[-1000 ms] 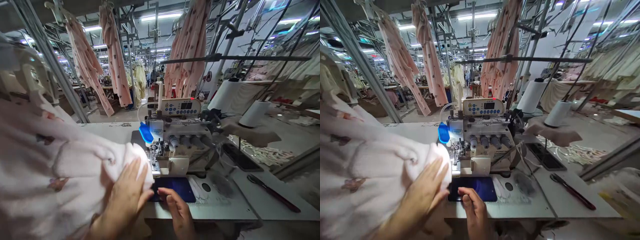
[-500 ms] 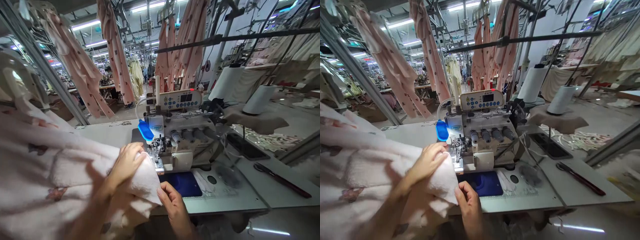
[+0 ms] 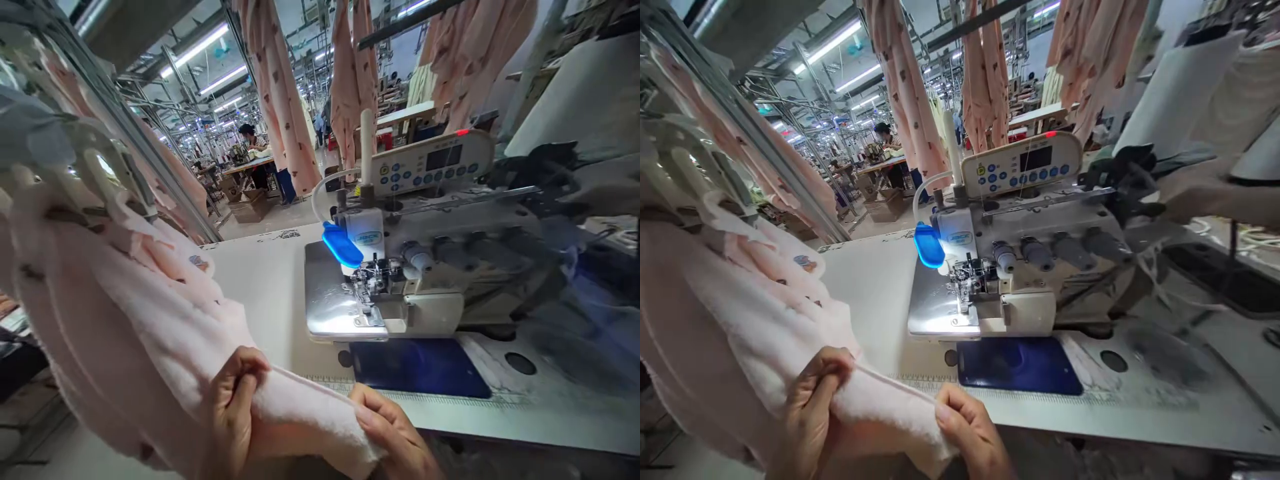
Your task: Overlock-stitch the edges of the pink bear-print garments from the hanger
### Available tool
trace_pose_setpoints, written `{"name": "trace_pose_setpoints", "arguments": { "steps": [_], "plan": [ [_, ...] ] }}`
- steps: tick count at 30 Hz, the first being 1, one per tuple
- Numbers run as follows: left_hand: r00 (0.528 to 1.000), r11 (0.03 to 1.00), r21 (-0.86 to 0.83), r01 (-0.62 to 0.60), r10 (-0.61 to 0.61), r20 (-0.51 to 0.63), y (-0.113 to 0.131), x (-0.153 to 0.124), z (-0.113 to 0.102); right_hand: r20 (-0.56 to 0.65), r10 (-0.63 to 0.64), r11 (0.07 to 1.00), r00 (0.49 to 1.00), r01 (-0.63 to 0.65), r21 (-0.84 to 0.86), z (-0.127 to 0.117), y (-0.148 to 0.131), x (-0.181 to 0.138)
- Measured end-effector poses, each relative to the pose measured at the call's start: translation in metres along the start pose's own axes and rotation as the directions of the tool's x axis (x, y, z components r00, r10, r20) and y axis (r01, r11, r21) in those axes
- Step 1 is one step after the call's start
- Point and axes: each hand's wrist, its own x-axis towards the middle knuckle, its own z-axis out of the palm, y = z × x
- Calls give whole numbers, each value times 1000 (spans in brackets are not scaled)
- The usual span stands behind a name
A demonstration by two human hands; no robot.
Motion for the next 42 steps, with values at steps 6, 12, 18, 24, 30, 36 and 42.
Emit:
{"name": "trace_pose_setpoints", "arguments": {
  "steps": [6,12,18,24,30,36,42],
  "plan": [
    [994,993,46,107,-107,-1,6,-7,2,-23,18,998,1000,-17,67,4,3,-4],
    [991,986,103,133,-130,-37,1,-4,4,-62,-6,1000,998,5,-9,8,3,-7],
    [971,968,119,220,-206,-121,8,-11,5,-55,10,999,998,-8,37,9,6,-6],
    [962,965,82,249,-236,-137,16,-16,9,-61,-4,1000,998,5,13,8,10,-4],
    [967,974,45,223,-215,-138,13,-12,9,-52,-69,997,996,68,-26,10,6,-3],
    [972,974,74,215,-206,-113,1,-3,5,-59,-30,995,998,35,94,14,7,-3],
    [979,964,182,193,-177,-98,-2,1,8,-47,4,982,999,5,188,15,17,-2]
  ]
}}
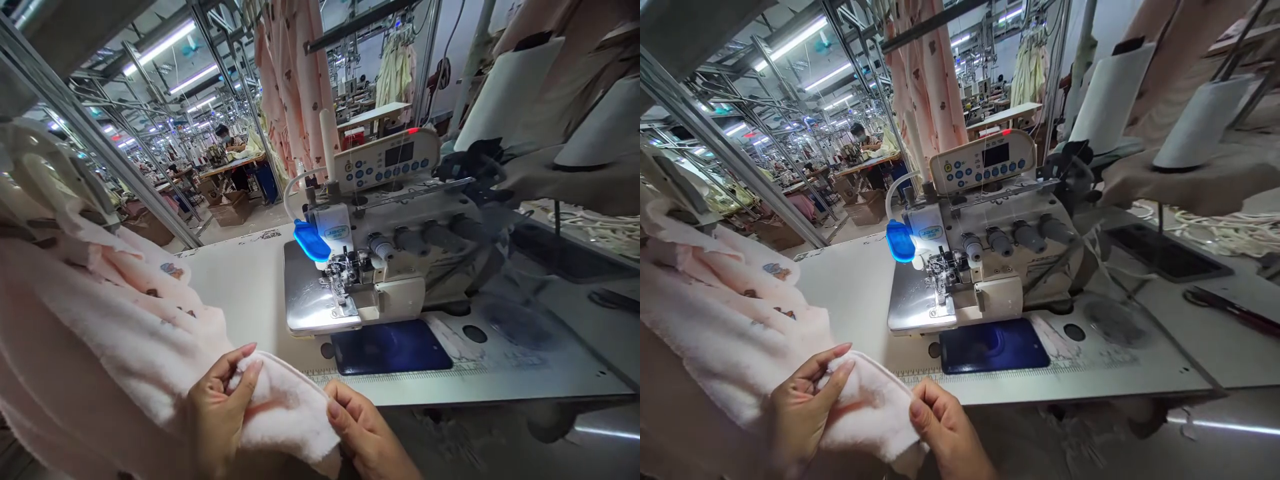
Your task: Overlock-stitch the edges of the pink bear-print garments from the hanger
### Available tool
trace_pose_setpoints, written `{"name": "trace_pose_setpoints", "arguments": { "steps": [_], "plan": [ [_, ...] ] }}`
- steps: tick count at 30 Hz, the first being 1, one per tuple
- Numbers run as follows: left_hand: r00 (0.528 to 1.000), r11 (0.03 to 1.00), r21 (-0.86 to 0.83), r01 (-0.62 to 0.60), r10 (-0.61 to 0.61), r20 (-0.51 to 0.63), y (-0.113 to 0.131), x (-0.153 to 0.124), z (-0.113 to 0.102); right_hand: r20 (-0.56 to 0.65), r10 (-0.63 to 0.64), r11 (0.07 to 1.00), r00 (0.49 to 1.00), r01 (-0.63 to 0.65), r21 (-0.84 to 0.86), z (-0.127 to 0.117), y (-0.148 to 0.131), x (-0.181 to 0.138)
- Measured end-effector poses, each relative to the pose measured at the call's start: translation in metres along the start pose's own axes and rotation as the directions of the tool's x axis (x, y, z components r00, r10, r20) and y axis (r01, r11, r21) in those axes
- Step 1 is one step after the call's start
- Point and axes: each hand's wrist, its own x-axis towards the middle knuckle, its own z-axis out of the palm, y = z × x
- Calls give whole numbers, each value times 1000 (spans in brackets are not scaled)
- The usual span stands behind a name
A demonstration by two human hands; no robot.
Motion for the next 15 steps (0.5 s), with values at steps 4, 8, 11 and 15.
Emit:
{"name": "trace_pose_setpoints", "arguments": {
  "steps": [4,8,11,15],
  "plan": [
    [997,992,119,-42,50,-60,5,-4,6,3,37,997,999,-37,63,-3,8,2],
    [981,932,337,-130,171,-96,7,-5,10,32,92,986,995,-95,135,-3,10,3],
    [975,902,399,-162,209,-76,7,-3,11,26,119,979,993,-122,162,-2,7,1],
    [987,953,269,-137,155,-48,11,-3,12,36,108,986,994,-111,124,-1,-2,-2]
  ]
}}
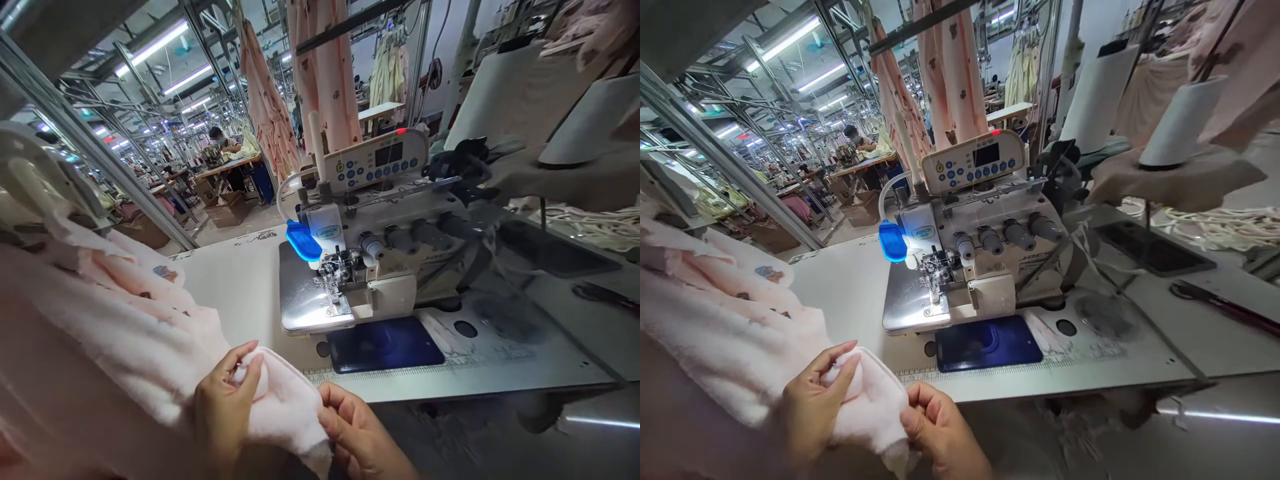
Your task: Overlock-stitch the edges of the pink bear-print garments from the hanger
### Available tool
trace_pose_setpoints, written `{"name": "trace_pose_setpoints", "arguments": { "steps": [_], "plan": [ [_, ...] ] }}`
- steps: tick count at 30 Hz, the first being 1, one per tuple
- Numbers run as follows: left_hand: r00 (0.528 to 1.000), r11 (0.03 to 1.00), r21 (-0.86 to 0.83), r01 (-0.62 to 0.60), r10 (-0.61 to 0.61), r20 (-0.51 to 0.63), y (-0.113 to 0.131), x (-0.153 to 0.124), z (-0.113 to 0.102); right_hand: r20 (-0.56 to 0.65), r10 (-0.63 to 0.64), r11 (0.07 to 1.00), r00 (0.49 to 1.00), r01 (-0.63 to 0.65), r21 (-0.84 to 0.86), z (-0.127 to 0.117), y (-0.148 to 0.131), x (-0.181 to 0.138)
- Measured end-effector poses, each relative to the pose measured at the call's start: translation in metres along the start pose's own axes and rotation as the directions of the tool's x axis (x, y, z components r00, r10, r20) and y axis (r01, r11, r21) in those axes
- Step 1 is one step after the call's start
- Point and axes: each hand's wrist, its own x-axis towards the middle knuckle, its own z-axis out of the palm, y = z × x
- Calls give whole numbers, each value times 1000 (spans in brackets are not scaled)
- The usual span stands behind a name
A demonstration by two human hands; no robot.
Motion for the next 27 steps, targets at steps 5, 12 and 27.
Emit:
{"name": "trace_pose_setpoints", "arguments": {
  "steps": [5,12,27],
  "plan": [
    [991,971,-239,20,12,132,14,-14,-8,-25,-216,884,976,184,-429,8,-16,3],
    [906,960,-270,79,44,422,24,-30,-25,-24,-224,856,974,185,-483,28,-23,11],
    [924,977,-204,54,29,381,12,-23,-20,-57,-88,946,994,66,-316,28,-8,14]
  ]
}}
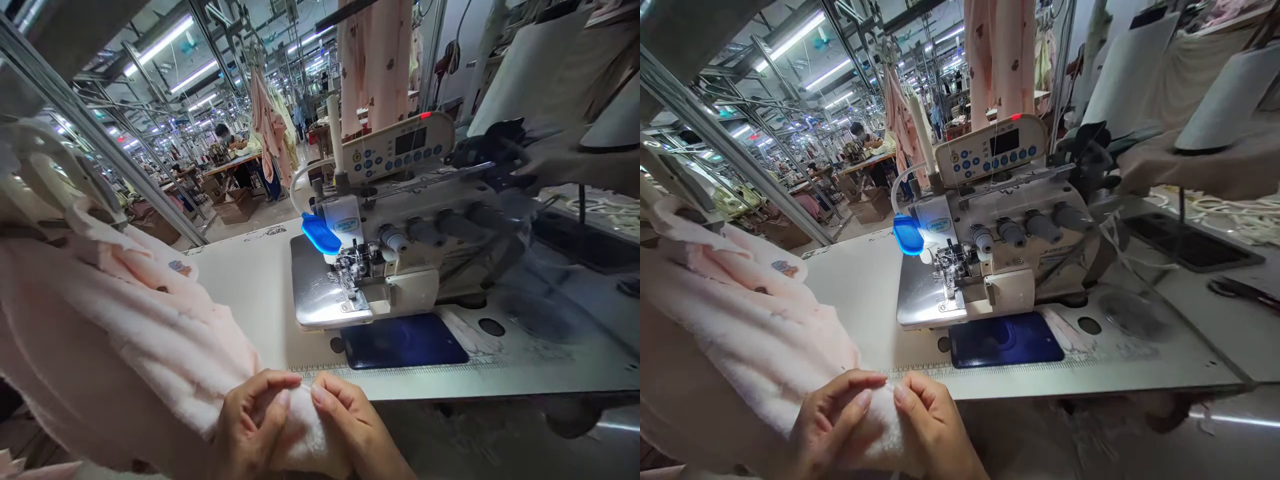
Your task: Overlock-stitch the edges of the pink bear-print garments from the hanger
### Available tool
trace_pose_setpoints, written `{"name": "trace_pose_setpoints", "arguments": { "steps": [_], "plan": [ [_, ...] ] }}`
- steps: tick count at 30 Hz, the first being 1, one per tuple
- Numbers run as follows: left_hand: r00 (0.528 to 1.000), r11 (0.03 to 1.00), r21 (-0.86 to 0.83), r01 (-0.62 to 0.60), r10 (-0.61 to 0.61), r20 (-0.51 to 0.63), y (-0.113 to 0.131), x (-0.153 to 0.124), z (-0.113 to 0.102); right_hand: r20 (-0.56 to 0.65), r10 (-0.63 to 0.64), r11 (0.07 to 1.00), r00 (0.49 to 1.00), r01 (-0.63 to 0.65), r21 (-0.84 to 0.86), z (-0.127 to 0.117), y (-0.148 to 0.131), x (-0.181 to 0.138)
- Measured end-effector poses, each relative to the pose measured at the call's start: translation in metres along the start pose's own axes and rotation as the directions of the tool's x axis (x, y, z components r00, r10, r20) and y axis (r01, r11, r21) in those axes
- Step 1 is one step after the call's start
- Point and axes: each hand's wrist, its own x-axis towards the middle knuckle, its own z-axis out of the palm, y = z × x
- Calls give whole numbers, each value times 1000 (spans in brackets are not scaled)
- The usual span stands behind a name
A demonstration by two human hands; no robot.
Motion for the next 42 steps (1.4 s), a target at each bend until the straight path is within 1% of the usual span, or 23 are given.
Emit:
{"name": "trace_pose_setpoints", "arguments": {
  "steps": [5,8,12,15,19,23,27,32,37,42],
  "plan": [
    [996,998,-4,63,-63,-64,-3,0,5,13,-72,982,997,73,-174,-1,3,-1],
    [994,997,-11,71,-71,-86,-5,0,6,13,-85,978,996,86,-191,0,4,0],
    [996,999,28,35,-33,-87,-6,0,4,12,-32,999,999,33,-42,1,6,1],
    [996,998,42,44,-40,-81,-6,0,2,26,4,999,1000,-5,40,0,8,1],
    [995,997,22,69,-67,-76,-7,0,2,53,2,996,999,-6,87,1,11,1],
    [994,996,-2,84,-84,-72,-8,0,2,41,20,994,999,-24,109,1,14,2],
    [987,989,-38,141,-143,-73,-7,0,1,91,-33,995,995,23,101,-1,16,2],
    [975,976,-61,208,-211,-66,-7,1,1,93,24,973,995,-44,225,-1,13,-1],
    [964,964,-101,246,-254,-75,-7,2,1,114,37,958,993,-68,280,-2,15,-2],
    [961,957,-124,261,-271,-65,-8,5,1,107,46,952,993,-76,298,-1,6,-3]
  ]
}}
